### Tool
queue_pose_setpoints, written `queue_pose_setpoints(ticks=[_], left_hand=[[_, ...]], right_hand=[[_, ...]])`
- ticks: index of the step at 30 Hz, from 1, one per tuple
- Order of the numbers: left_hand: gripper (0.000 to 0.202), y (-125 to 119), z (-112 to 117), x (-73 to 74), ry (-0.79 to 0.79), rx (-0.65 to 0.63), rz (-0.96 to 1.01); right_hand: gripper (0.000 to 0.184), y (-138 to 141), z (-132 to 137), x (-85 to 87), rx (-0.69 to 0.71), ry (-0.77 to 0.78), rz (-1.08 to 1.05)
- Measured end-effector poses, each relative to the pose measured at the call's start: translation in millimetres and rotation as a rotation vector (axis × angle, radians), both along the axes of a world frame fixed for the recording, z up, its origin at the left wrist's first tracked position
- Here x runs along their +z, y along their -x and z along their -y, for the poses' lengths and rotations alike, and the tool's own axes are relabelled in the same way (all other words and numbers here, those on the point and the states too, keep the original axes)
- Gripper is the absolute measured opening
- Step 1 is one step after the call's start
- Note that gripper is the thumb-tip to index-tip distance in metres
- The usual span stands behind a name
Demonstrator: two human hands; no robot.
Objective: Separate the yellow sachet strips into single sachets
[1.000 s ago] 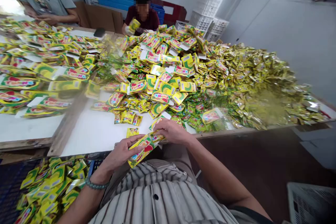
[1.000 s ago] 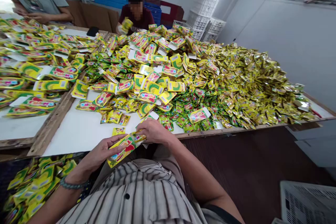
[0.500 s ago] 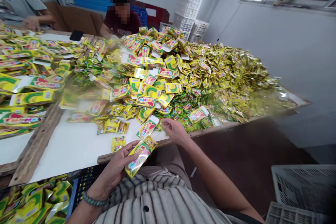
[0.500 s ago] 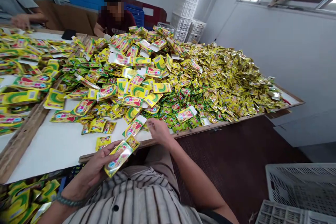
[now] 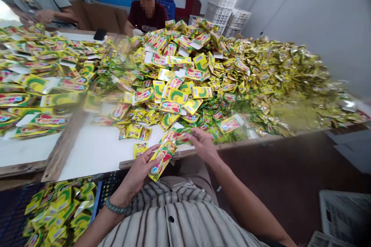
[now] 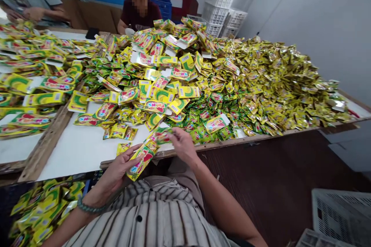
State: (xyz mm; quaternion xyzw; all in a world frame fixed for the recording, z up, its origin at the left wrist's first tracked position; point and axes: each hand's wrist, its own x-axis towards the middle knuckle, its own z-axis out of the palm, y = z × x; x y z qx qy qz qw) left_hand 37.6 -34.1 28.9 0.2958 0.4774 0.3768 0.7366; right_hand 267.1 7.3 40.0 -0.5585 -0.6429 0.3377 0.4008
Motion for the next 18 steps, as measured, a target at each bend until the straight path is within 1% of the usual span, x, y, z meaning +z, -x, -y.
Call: queue_pose_setpoints(ticks=[2,4,6,9,12,14,16,18], left_hand=[[0.075,-0.9,0.0,0.8,-0.064,-0.017,-0.055],[0.074,-0.1,0.1,3.7,-0.126,-0.048,-0.116],[0.073,2.4,0.6,7.8,-0.157,-0.089,-0.169],[0.072,7.1,1.6,13.2,-0.176,-0.15,-0.22],[0.068,9.5,2.2,13.9,-0.17,-0.189,-0.209],[0.066,9.2,2.1,12.1,-0.161,-0.178,-0.174],[0.064,8.3,1.6,10.2,-0.159,-0.161,-0.151],[0.061,8.3,0.7,9.9,-0.148,-0.166,-0.142]], right_hand=[[0.018,13.4,7.6,4.7,0.095,0.002,0.046],[0.016,21.3,10.9,7.0,0.125,-0.03,0.146],[0.014,23.3,11.2,8.0,0.176,-0.073,0.204],[0.016,21.0,8.6,9.1,0.268,-0.136,0.235],[0.018,21.6,6.4,10.3,0.285,-0.211,0.295],[0.02,25.8,6.5,10.1,0.294,-0.249,0.327],[0.021,31.6,7.2,8.4,0.293,-0.213,0.286],[0.015,36.2,7.7,5.5,0.247,-0.069,0.162]])
